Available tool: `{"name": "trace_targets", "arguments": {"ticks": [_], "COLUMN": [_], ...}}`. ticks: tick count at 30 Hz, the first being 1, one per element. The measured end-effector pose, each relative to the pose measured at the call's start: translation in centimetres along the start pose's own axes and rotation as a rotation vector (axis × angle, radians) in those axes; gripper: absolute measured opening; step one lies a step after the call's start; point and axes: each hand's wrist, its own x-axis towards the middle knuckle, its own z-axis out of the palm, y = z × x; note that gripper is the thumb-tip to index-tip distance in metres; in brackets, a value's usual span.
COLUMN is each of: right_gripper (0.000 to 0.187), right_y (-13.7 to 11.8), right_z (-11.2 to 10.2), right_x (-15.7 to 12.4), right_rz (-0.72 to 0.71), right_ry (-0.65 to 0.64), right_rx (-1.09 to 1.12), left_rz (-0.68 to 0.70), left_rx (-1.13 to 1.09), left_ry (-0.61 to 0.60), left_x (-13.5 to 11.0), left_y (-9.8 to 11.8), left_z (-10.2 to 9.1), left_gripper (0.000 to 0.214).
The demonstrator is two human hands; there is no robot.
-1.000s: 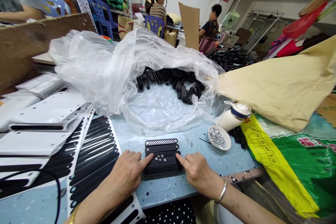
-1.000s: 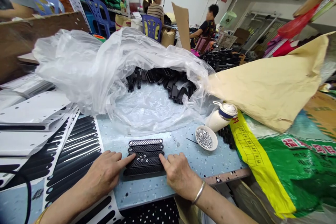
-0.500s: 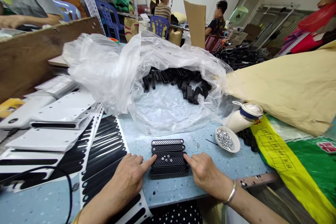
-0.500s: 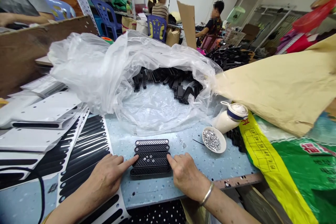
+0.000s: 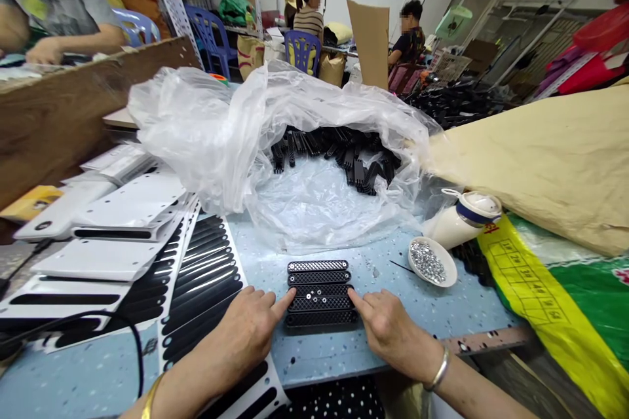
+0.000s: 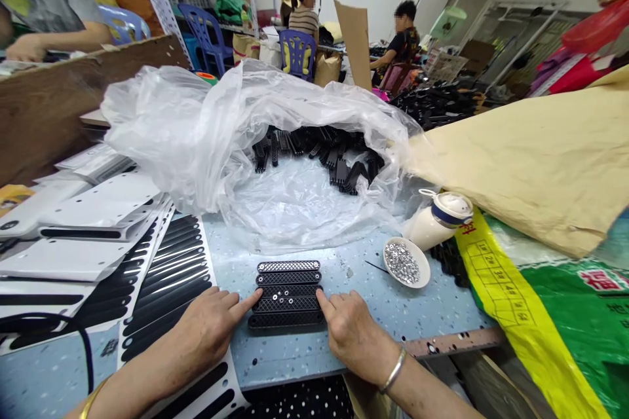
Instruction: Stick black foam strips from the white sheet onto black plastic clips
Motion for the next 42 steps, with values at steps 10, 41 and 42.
{"name": "trace_targets", "arguments": {"ticks": [10, 41, 42], "right_gripper": [0.06, 0.03, 0.029], "right_y": [-0.2, 0.1, 0.0], "right_z": [-0.3, 1.5, 1.5], "right_x": [0.0, 0.6, 0.9], "right_rz": [-0.011, 0.064, 0.07], "right_ry": [0.012, 0.244, 0.264], "right_rx": [0.012, 0.157, 0.164], "left_rz": [-0.004, 0.007, 0.005], "left_rx": [-0.291, -0.512, -0.518], "left_ry": [0.084, 0.11, 0.134], "left_x": [-0.4, -0.2, 0.1], "left_y": [-0.8, -1.2, -1.1], "left_z": [0.2, -0.2, -0.2], "left_gripper": [0.056, 0.048, 0.046]}}
